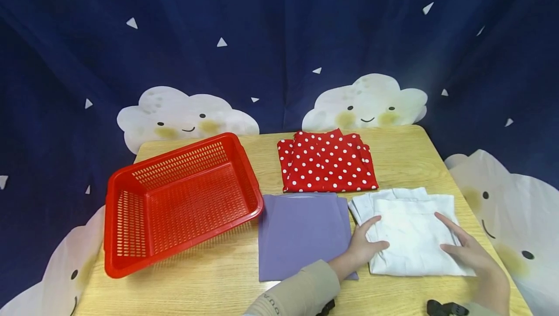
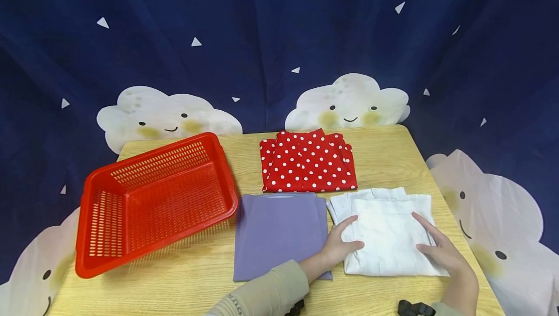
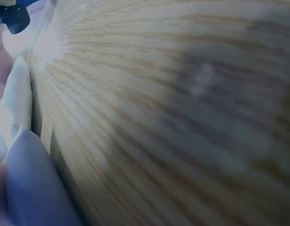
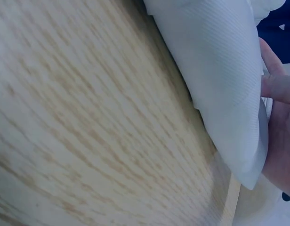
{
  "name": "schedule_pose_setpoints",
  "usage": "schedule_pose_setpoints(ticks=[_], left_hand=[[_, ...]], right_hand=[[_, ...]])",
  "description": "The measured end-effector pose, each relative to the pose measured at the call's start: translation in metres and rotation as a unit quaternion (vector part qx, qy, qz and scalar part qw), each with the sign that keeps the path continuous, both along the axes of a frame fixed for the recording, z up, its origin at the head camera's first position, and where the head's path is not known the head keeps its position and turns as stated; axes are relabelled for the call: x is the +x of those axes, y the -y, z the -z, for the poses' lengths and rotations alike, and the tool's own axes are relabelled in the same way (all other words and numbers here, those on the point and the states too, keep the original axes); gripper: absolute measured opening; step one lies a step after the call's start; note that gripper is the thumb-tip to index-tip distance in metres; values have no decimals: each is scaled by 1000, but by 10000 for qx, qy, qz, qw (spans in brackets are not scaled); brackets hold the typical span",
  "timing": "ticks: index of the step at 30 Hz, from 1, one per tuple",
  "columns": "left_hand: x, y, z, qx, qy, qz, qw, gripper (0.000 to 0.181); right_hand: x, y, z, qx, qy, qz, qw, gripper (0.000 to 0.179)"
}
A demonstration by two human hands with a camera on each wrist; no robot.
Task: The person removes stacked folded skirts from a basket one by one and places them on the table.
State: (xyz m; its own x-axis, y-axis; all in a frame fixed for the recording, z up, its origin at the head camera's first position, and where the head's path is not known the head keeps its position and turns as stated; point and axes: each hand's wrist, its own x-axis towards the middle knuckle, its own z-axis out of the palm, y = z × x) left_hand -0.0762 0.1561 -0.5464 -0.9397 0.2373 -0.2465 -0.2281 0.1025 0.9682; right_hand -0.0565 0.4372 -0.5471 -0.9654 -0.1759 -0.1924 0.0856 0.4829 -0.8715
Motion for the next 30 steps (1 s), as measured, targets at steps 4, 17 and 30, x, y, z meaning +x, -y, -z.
schedule_pose_setpoints(ticks=[4,17,30], left_hand=[[-1,1,0,-115,9,104,9999,59],[-1,20,-21,-1380,-665,657,9860,64],[-15,92,-47,-2923,-3081,1024,8995,55]], right_hand=[[3,3,-3,133,1,46,9999,74],[2,18,-24,1675,-642,554,9822,67],[-30,67,-88,2001,-2386,934,9457,54]])
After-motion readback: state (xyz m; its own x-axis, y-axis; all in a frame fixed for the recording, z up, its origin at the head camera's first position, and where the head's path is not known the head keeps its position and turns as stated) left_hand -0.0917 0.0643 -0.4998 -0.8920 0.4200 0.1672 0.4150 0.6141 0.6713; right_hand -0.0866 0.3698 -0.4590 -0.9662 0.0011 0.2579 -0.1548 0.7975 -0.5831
